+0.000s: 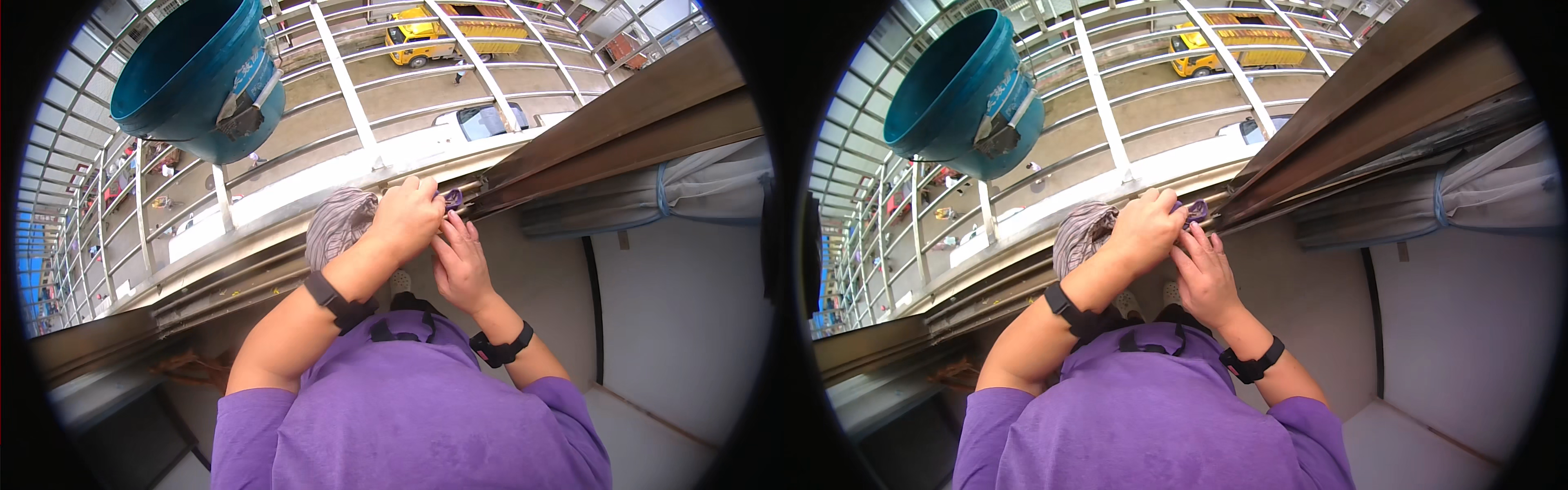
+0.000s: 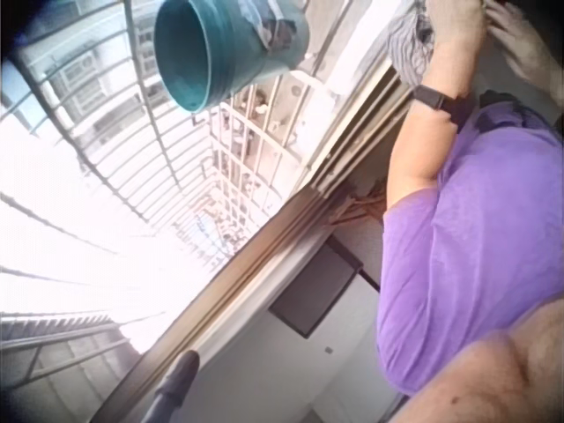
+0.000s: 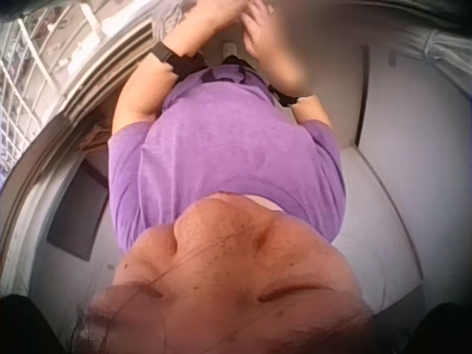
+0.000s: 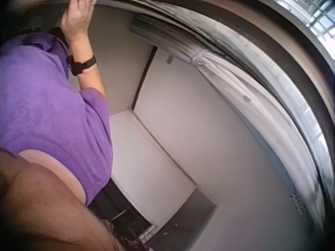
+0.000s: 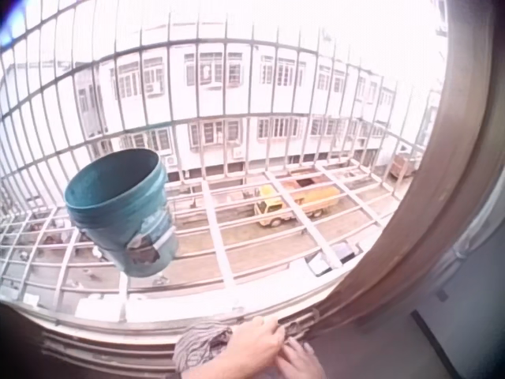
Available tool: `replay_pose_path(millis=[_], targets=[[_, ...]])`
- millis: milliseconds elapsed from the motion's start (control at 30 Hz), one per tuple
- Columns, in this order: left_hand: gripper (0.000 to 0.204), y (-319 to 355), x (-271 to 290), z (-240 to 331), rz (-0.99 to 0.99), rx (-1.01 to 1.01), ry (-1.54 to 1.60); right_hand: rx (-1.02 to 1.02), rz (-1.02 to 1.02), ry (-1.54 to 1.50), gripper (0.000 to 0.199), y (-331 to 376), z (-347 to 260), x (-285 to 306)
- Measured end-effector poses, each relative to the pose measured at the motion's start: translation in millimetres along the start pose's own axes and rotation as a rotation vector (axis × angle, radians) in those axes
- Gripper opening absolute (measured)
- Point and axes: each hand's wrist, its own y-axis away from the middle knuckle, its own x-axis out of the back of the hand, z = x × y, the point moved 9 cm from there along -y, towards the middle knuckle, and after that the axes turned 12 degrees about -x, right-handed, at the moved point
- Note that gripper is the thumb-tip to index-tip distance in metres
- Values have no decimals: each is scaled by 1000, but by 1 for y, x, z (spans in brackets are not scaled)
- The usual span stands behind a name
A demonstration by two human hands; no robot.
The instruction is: The person wipes the metal window frame with a cloth, repeatedly dipping the cloth into a bucket of water and wringing it out. They clean along the frame's edges and corners, occasionally adjusting their grip and position.
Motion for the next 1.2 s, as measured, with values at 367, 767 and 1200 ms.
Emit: replay_pose_path(millis=[367, 767, 1200], targets=[[9, -36, 35, -14, 24, -24, 9, 10, -115, 52, 64, 15, 23, -45], [13, -55, -35, -13, -398, 87, 102, 8, -37, 38, 58, 15, 27, -45], [18, -53, -40, -32, -342, 177, 186, 2, -58, 72, 58, 14, 26, -48]])
